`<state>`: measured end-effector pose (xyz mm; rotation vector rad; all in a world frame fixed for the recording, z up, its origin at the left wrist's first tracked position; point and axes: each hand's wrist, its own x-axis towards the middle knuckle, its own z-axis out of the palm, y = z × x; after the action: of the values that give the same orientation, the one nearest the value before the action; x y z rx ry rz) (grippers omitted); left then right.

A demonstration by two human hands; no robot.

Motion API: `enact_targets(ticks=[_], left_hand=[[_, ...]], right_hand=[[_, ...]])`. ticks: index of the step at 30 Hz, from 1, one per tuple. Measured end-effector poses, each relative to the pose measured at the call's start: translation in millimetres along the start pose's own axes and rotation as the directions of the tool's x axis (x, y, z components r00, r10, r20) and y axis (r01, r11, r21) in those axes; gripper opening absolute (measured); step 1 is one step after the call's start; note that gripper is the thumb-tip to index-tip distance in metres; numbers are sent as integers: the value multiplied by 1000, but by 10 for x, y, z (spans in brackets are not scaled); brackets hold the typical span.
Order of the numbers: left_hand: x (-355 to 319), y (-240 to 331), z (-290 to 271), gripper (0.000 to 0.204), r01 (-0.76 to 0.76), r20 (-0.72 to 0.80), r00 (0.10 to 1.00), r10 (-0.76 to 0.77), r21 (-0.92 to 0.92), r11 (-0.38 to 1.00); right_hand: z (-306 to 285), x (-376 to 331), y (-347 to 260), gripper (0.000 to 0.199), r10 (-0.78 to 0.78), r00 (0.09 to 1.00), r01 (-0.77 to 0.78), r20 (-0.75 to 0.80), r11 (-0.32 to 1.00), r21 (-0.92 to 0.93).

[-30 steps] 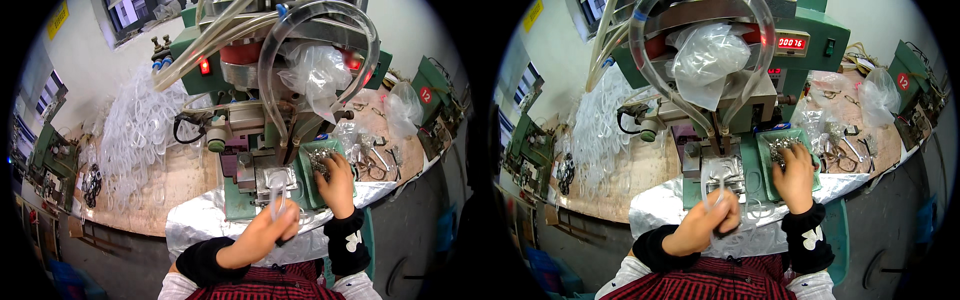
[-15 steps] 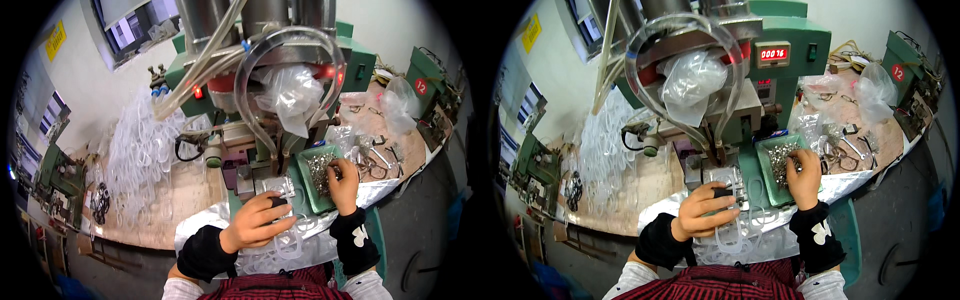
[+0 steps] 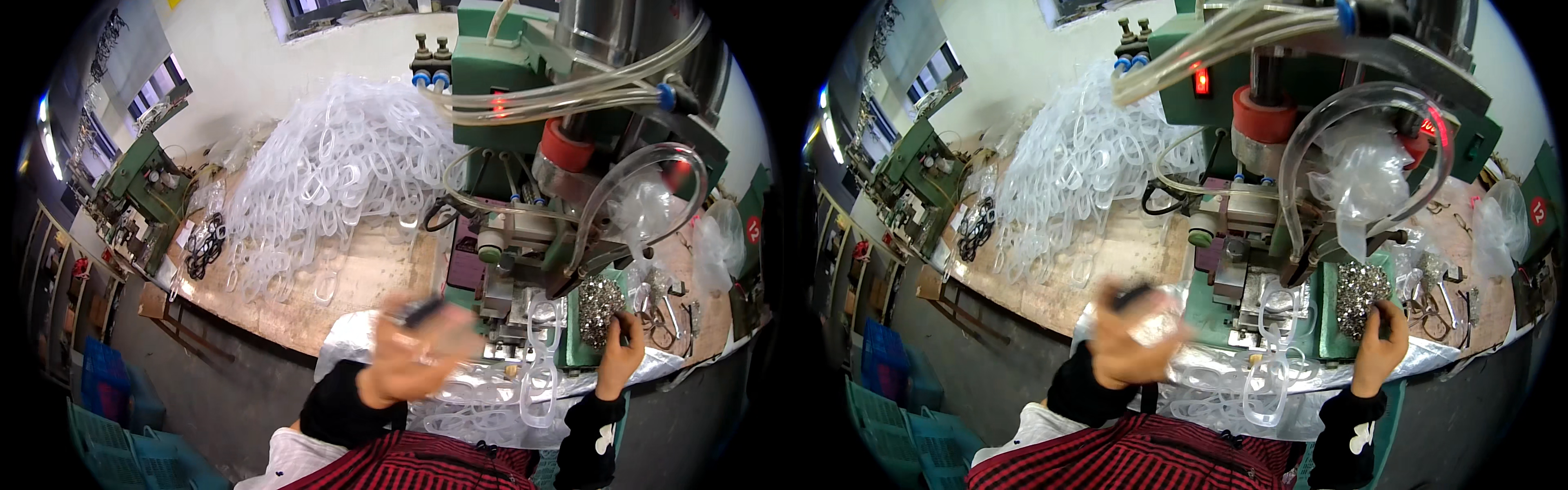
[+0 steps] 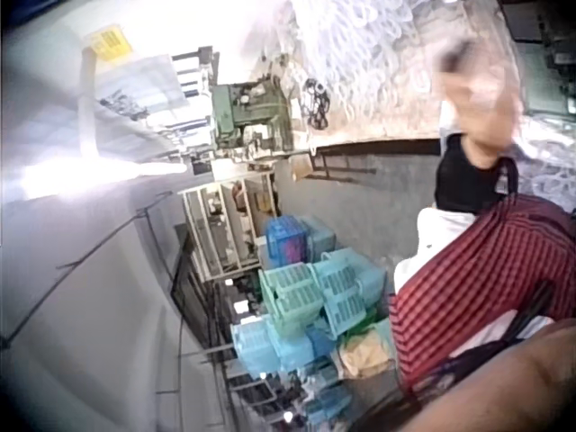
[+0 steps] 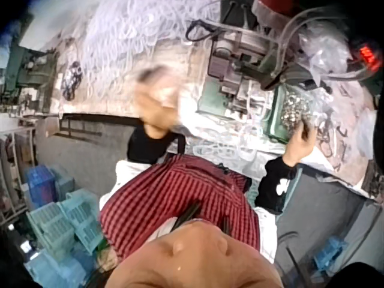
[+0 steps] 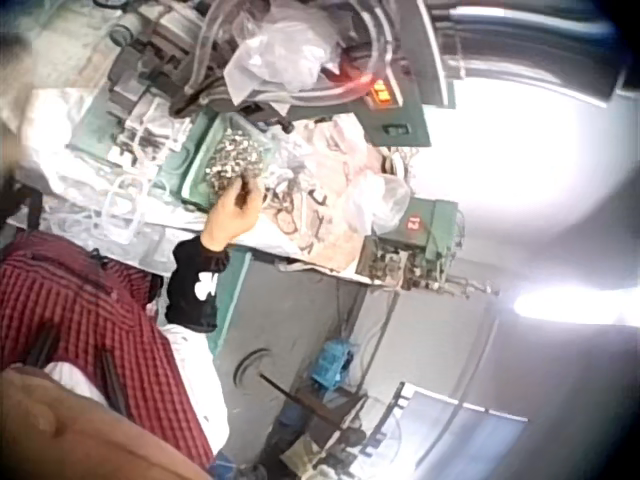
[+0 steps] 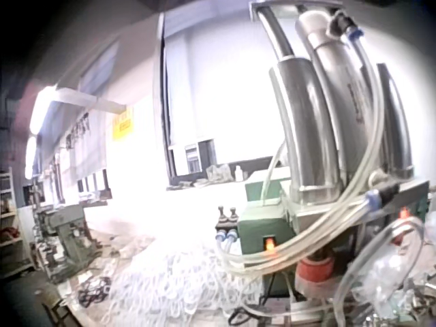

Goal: The person repeatedly picks up clear plastic hooks and small metal pins, places them into a machine, and presses a lever to attach the pins. The finished hooks are placed on the table.

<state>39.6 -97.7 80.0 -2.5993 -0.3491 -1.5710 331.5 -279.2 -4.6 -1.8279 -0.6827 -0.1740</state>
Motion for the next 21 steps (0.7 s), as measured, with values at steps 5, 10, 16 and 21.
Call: enact_targets(ticks=[5, 10, 16, 21], left_hand=[[-110, -1060, -683, 14, 532, -130, 830, -542, 475, 701], [-727, -1658, -276, 16, 398, 160, 560, -813, 809, 433], [-1243, -1689, -10, 16, 540, 115, 533, -838, 716, 442], [-721, -1212, -83, 36, 859, 197, 440, -876, 191, 475]], right_hand=[[-40, 27, -204, 14, -18, 997, 19, 74, 1000, -8], [236, 122, -351, 15, -58, 992, 55, 111, 998, 32], [-91, -116, -24, 12, -58, 998, 54, -33, 992, -112], [-271, -276, -302, 10, 26, 1000, -25, -16, 999, 45]])
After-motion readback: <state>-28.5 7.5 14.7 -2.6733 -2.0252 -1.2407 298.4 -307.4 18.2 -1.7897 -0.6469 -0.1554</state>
